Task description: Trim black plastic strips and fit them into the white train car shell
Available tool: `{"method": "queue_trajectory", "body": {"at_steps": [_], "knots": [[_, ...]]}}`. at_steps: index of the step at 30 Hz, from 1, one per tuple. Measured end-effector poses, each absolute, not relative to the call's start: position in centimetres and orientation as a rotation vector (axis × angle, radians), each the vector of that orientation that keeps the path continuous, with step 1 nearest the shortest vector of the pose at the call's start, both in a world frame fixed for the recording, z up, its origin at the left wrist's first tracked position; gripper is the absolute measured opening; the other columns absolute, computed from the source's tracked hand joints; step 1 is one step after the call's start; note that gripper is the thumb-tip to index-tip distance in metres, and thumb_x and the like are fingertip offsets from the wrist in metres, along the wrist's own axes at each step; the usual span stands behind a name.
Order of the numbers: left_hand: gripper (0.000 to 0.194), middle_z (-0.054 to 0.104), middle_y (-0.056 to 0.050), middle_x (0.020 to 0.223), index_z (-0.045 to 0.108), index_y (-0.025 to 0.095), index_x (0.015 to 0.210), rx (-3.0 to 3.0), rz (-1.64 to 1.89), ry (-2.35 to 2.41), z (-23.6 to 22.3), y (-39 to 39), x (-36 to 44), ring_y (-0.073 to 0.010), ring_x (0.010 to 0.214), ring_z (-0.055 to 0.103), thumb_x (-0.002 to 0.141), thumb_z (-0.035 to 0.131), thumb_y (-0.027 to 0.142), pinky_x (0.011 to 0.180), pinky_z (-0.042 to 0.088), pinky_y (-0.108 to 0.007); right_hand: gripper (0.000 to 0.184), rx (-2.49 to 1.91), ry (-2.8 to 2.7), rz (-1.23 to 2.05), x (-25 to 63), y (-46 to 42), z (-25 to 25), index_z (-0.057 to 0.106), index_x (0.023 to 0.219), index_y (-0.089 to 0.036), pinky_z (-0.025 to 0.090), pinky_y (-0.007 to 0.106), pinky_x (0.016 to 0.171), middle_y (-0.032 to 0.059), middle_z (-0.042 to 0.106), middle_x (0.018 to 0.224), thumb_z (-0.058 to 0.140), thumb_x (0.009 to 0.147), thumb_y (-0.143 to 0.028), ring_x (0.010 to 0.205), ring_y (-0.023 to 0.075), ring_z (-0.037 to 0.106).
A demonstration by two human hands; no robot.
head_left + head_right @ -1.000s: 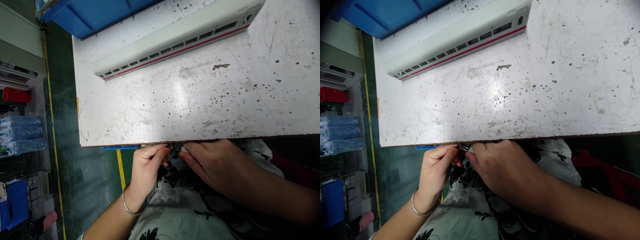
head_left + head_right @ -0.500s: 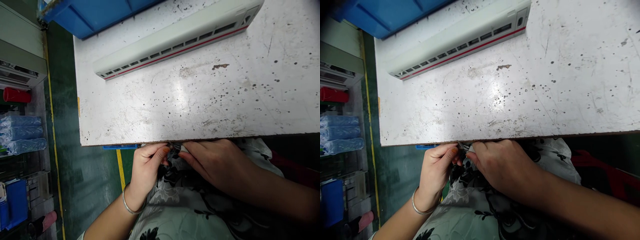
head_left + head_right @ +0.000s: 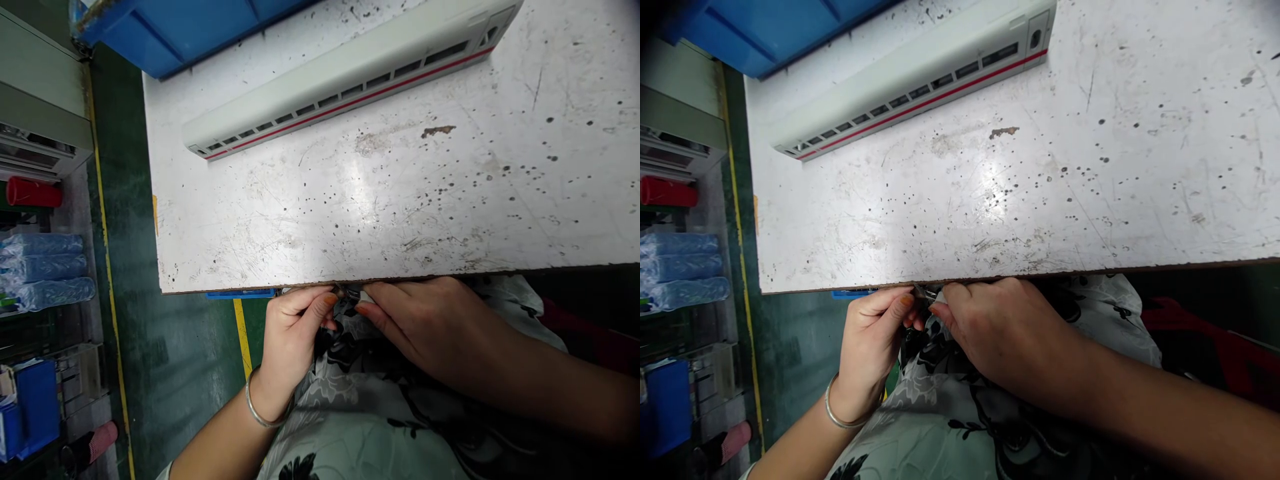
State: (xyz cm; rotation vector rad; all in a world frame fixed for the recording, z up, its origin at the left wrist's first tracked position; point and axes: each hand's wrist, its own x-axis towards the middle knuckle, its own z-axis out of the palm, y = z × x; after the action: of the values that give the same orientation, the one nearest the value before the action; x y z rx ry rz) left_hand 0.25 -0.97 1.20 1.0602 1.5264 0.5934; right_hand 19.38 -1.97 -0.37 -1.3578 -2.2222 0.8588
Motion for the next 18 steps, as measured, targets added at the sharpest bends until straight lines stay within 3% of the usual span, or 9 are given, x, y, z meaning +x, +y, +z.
{"method": "queue_trajectory", "body": {"at_steps": [7,12,18], "knots": [[0.028,0.056,0.001,0.057,0.073,0.018,0.067,1.037,0.562,1.464,1.0,-0.8,-0.3,-0.0125,0.053,0.055,0.089,0.064,0.032,0.053,0.044,-0.024,0.041,-1.355,-2.235,0.877,19.4,-2.0,-0.4,0.060,0.082,-0.017,0.035,0.033,0.046,0.0019,0.059,0.059,0.029,0.105,-0.032,0.049,0.0211,0.060],[0.030,0.044,0.004,0.052,0.078,0.016,0.084,0.841,0.501,1.324,1.6,-0.4,-0.8,-0.0105,0.050,0.045,0.089,0.064,0.042,0.055,0.050,-0.025,0.037,-1.355,-2.164,0.905,19.2,-2.2,-0.8,0.062,0.092,-0.016,0.040,0.032,0.056,0.0064,0.065,0.075,0.031,0.105,-0.032,0.062,0.0199,0.063],[0.034,0.041,0.004,0.049,0.077,0.014,0.078,0.657,0.467,1.219,2.9,-0.5,-1.1,-0.0074,0.044,0.040,0.087,0.066,0.045,0.048,0.051,-0.021,0.040,-1.318,-2.029,1.087,19.4,-2.2,-0.7,0.058,0.079,-0.018,0.033,0.030,0.052,0.0008,0.058,0.064,0.032,0.105,-0.034,0.053,0.0148,0.053]]}}
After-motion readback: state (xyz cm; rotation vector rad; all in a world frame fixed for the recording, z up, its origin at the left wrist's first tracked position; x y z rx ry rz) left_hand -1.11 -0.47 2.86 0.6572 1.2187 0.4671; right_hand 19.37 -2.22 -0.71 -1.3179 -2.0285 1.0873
